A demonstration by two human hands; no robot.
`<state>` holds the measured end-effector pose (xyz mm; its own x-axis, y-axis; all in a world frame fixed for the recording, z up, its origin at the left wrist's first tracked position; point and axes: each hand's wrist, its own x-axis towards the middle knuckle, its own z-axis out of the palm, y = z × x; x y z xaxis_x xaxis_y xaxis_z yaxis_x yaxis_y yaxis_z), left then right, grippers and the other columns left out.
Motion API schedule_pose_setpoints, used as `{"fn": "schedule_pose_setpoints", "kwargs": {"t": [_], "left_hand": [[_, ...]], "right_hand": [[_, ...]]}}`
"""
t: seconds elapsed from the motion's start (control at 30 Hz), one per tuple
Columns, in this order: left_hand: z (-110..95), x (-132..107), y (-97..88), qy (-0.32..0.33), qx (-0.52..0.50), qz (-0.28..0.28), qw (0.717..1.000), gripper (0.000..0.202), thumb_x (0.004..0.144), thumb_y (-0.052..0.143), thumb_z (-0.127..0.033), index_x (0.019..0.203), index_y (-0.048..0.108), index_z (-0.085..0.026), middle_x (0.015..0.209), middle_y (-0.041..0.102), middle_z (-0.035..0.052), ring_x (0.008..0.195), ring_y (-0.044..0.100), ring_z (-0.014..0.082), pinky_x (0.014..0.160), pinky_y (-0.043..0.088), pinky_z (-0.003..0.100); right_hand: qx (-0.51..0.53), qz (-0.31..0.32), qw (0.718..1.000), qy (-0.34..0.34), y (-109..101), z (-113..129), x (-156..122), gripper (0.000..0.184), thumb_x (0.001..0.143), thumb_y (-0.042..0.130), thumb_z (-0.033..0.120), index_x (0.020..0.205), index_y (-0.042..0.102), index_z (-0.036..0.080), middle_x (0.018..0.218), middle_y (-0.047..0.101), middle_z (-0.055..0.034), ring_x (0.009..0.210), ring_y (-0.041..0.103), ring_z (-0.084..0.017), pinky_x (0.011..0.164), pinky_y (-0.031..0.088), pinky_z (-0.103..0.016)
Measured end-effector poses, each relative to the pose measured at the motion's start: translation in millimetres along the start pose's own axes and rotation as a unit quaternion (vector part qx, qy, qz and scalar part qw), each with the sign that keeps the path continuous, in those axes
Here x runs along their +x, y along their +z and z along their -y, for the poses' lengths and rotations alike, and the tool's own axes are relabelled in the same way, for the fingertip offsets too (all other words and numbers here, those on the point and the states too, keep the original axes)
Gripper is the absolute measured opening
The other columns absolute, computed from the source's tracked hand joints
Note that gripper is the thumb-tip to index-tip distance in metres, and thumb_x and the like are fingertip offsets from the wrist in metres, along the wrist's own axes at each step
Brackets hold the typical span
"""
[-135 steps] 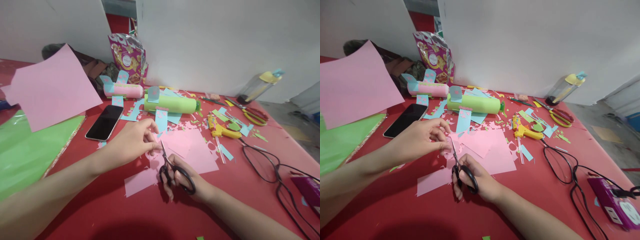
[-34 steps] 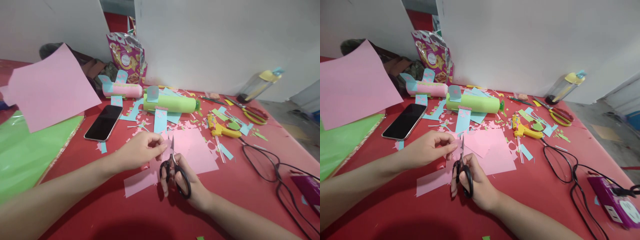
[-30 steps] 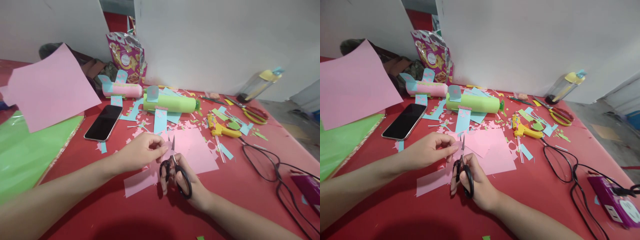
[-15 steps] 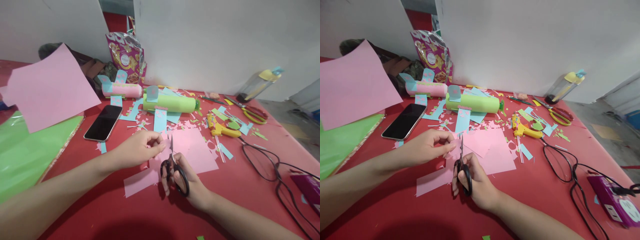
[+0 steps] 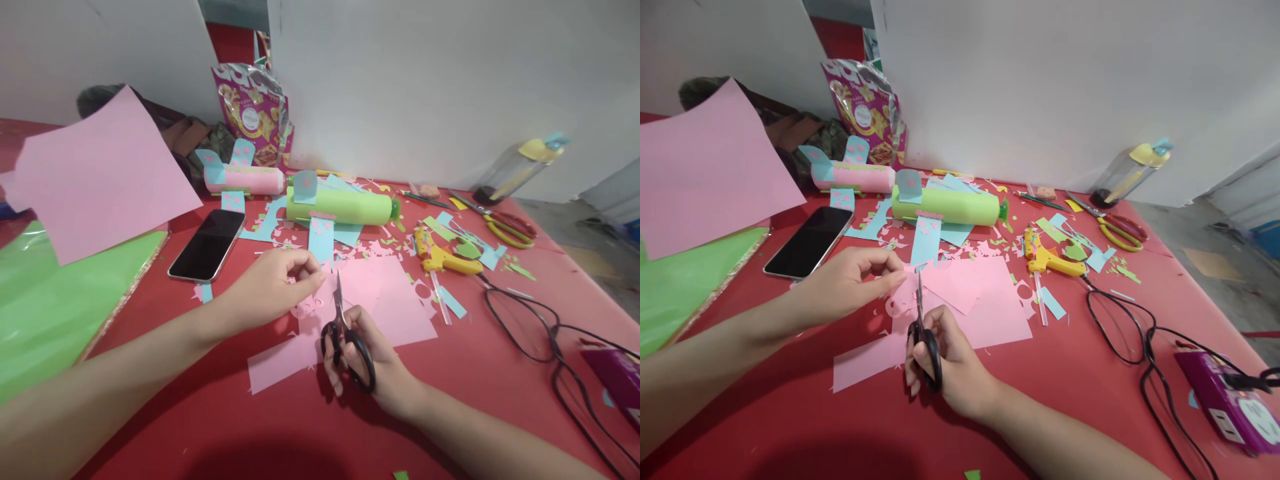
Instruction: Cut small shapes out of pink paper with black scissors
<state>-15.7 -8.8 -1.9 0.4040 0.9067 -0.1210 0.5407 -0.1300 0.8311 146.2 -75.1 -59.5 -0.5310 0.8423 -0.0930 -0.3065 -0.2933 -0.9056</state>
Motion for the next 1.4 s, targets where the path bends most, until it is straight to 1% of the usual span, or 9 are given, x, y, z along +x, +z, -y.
{"fn": "schedule_pose_setpoints", "kwargs": {"t": [0.1,0.17,0.33,0.63,0.73,0.83,0.93,1.1,1.4], "left_hand": [[0.4,-0.9,0.9,0.003,0.001,0.009,1.0,0.024,0.078,0.043,-0.034,0.062,0.047,-0.016,0.06,0.053,-0.0022,0.058,0.048,0.0109,0.056,0.038,0.022],[1.4,-0.6,1.4,0.015,0.009,0.035,0.999,0.026,0.078,0.042,-0.037,0.062,0.047,-0.017,0.061,0.053,-0.0023,0.059,0.049,0.0113,0.056,0.037,0.021],[4.8,0.8,2.1,0.05,0.059,0.072,0.994,0.031,0.081,0.037,-0.036,0.058,0.043,-0.017,0.057,0.048,-0.0033,0.056,0.045,0.0104,0.053,0.034,0.021],[4.2,0.0,-1.1,0.042,0.093,0.11,0.989,0.032,0.081,0.036,-0.038,0.057,0.039,-0.017,0.056,0.041,-0.0036,0.053,0.039,0.0095,0.048,0.029,0.02],[3.6,0.6,-4.2,0.044,0.103,0.112,0.987,0.033,0.081,0.037,-0.037,0.055,0.038,-0.017,0.055,0.04,-0.0034,0.052,0.038,0.0092,0.047,0.028,0.02],[3.2,2.0,-7.0,0.036,0.108,0.121,0.986,0.033,0.08,0.038,-0.039,0.057,0.044,-0.016,0.057,0.045,-0.0023,0.055,0.042,0.0102,0.049,0.03,0.02],[2.1,2.9,-9.9,0.025,0.107,0.129,0.985,0.034,0.079,0.039,-0.043,0.06,0.049,-0.016,0.062,0.051,-0.0011,0.059,0.047,0.0118,0.053,0.032,0.021],[0.7,2.0,-13.9,0.016,0.108,0.091,0.99,0.036,0.079,0.037,-0.046,0.06,0.048,-0.017,0.061,0.05,-0.0019,0.058,0.047,0.0115,0.054,0.033,0.021],[1.8,3.5,-15.4,0.03,0.128,0.117,0.984,0.035,0.078,0.041,-0.044,0.06,0.053,-0.016,0.064,0.057,-0.0003,0.062,0.051,0.0134,0.059,0.036,0.023]], "right_hand": [[-0.005,-0.004,1.0,0.001,0.4,0.1,0.2,0.035,0.077,0.049,0.049,0.075,0.025,0.024,0.06,0.044,0.0077,0.043,0.045,-0.007,0.042,0.038,-0.022],[-0.01,-0.008,1.0,0.0,0.8,0.1,0.2,0.034,0.077,0.049,0.049,0.075,0.025,0.024,0.061,0.045,0.0073,0.044,0.045,-0.007,0.043,0.038,-0.022],[0.008,-0.006,1.0,0.0,1.1,-0.6,-0.5,0.035,0.076,0.051,0.048,0.076,0.026,0.024,0.066,0.045,0.0064,0.045,0.046,-0.006,0.044,0.037,-0.021],[0.021,-0.003,1.0,0.007,-0.1,-2.2,-1.2,0.035,0.075,0.054,0.047,0.077,0.028,0.023,0.068,0.044,0.0056,0.05,0.049,-0.007,0.046,0.036,-0.021],[0.012,-0.002,1.0,0.015,-0.5,-2.8,-0.9,0.035,0.075,0.053,0.047,0.076,0.027,0.023,0.063,0.045,0.0069,0.047,0.047,-0.007,0.045,0.037,-0.021],[0.002,-0.005,1.0,0.02,0.0,-2.1,-0.6,0.036,0.075,0.054,0.047,0.075,0.026,0.024,0.059,0.045,0.0078,0.045,0.045,-0.007,0.043,0.036,-0.02],[0.004,-0.008,1.0,0.016,0.7,-1.4,-0.7,0.036,0.074,0.055,0.046,0.075,0.027,0.024,0.061,0.047,0.007,0.044,0.045,-0.007,0.041,0.036,-0.02],[0.025,-0.005,1.0,0.014,0.1,-3.2,-0.8,0.036,0.074,0.057,0.044,0.074,0.027,0.023,0.066,0.049,0.0063,0.043,0.044,-0.005,0.039,0.036,-0.018],[0.019,0.005,1.0,0.011,-1.6,-2.5,-1.1,0.036,0.074,0.057,0.045,0.075,0.028,0.023,0.064,0.046,0.0066,0.044,0.044,-0.005,0.04,0.035,-0.018]]}}
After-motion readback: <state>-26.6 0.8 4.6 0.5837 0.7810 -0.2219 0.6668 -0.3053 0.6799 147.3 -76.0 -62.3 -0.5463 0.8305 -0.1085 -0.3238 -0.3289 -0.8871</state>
